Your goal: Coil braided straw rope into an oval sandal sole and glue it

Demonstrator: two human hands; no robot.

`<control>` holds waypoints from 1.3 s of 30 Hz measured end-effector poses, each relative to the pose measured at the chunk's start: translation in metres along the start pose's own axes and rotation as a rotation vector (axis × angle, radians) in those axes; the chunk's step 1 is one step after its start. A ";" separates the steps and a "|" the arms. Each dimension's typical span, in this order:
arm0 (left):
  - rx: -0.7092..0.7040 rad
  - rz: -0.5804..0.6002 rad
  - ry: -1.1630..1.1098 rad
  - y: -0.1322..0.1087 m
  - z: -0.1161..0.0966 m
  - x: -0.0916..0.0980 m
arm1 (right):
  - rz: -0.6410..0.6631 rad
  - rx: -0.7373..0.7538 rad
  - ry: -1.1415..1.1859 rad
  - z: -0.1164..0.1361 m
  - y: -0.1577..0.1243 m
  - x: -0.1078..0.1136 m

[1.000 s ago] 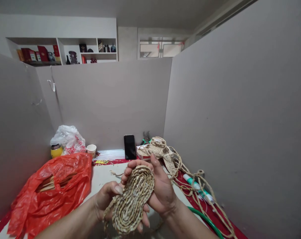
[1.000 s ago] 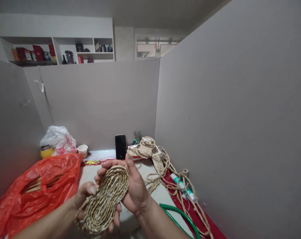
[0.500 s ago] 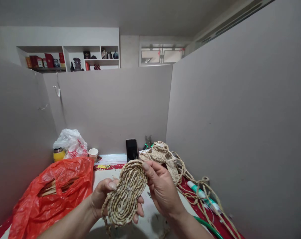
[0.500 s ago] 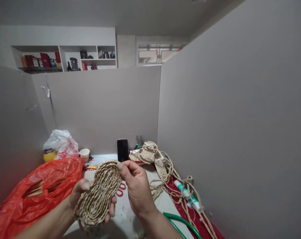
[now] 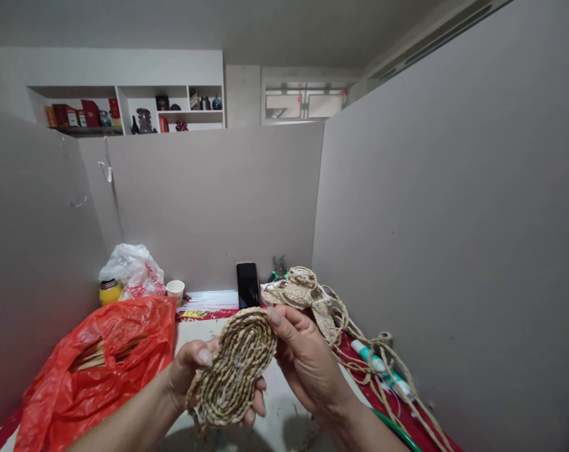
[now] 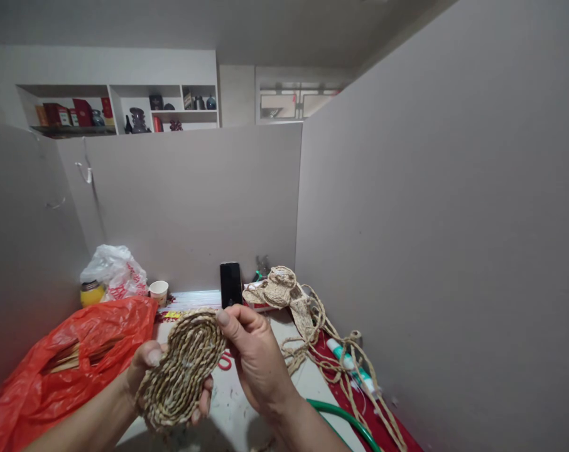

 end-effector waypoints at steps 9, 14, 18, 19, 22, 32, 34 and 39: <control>-0.049 0.007 0.011 0.003 0.000 0.000 | 0.063 0.085 -0.089 0.004 -0.007 -0.004; -0.027 -0.025 0.044 0.005 0.005 0.003 | -0.007 0.030 -0.096 -0.003 -0.005 0.000; -0.032 -0.026 0.075 0.005 0.005 0.002 | 0.004 -0.009 -0.094 -0.004 -0.004 0.000; -0.035 -0.021 0.079 0.005 0.005 0.001 | 0.017 -0.013 -0.099 -0.003 -0.004 0.000; -0.040 -0.009 0.059 0.005 0.004 -0.001 | -0.006 0.002 -0.119 0.002 -0.005 -0.001; -0.038 -0.021 0.087 0.007 0.004 -0.004 | 0.096 -0.016 -0.169 -0.006 -0.007 -0.003; -0.033 -0.042 0.109 0.006 0.005 0.000 | 0.094 0.001 -0.141 -0.009 -0.006 -0.002; -0.053 -0.075 0.133 0.003 0.004 0.002 | 0.133 0.000 -0.132 -0.007 -0.005 0.000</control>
Point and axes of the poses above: each hand's wrist, its own y-axis towards the middle knuckle, its own x-axis out of the back of the hand, z = x × y, the point moved 2 cm from there along y, towards the middle knuckle, and after that the axes turned 6 degrees about -y, right-handed, at the moved point
